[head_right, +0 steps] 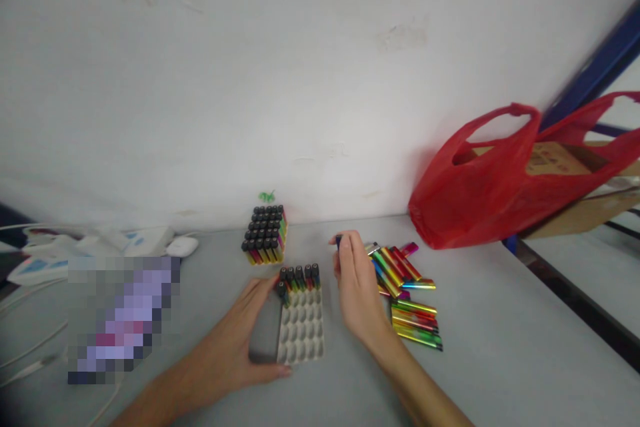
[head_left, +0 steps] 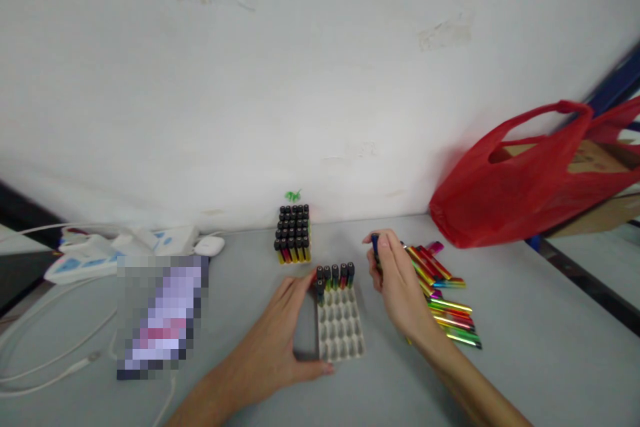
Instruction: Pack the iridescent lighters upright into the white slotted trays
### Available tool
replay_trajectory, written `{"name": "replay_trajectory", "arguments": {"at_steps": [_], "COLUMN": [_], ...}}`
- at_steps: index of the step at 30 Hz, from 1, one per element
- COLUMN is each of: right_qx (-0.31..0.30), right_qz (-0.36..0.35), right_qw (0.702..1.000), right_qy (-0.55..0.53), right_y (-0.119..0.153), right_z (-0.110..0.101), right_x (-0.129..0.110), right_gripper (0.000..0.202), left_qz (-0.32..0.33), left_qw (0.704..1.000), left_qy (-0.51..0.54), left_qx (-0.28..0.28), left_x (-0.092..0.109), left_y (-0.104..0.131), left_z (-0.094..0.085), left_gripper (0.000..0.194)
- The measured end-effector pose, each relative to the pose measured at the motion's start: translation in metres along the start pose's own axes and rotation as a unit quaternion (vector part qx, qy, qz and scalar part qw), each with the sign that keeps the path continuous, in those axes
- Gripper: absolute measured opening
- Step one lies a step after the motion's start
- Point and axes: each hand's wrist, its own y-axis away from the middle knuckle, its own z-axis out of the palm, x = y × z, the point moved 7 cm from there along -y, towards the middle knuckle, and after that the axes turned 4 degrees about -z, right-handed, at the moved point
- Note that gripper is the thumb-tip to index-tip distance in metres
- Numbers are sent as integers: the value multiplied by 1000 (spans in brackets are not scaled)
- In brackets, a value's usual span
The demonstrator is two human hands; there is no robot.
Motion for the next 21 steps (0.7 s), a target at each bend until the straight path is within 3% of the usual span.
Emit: {"name": "replay_trajectory", "arguments": {"at_steps": [3, 6, 16, 21], "right_qx": [38, 34, -60, -123], "right_qz": [-73, -132, -188, -258], "right_qw": [996, 988, 977, 940], "right_qy": [41, 69, 81, 185], "right_y": [0, 0, 12, 16], "right_z": [-7, -7, 3, 17], "right_x": [-17, -28, -47, -55], "right_gripper": [35, 29, 15, 15], "left_qz": [-5, -9, -17, -10], "left_qw": [1000, 1000, 1000, 1000], "left_qy": [1, 4, 17, 15], "left_qx": [0, -3, -10, -10], "left_x": [-2, -2, 0, -1], "left_y": [0, 1, -1, 0], "left_z": [0, 1, -1, 1], "left_gripper": [145, 145, 139, 141]}}
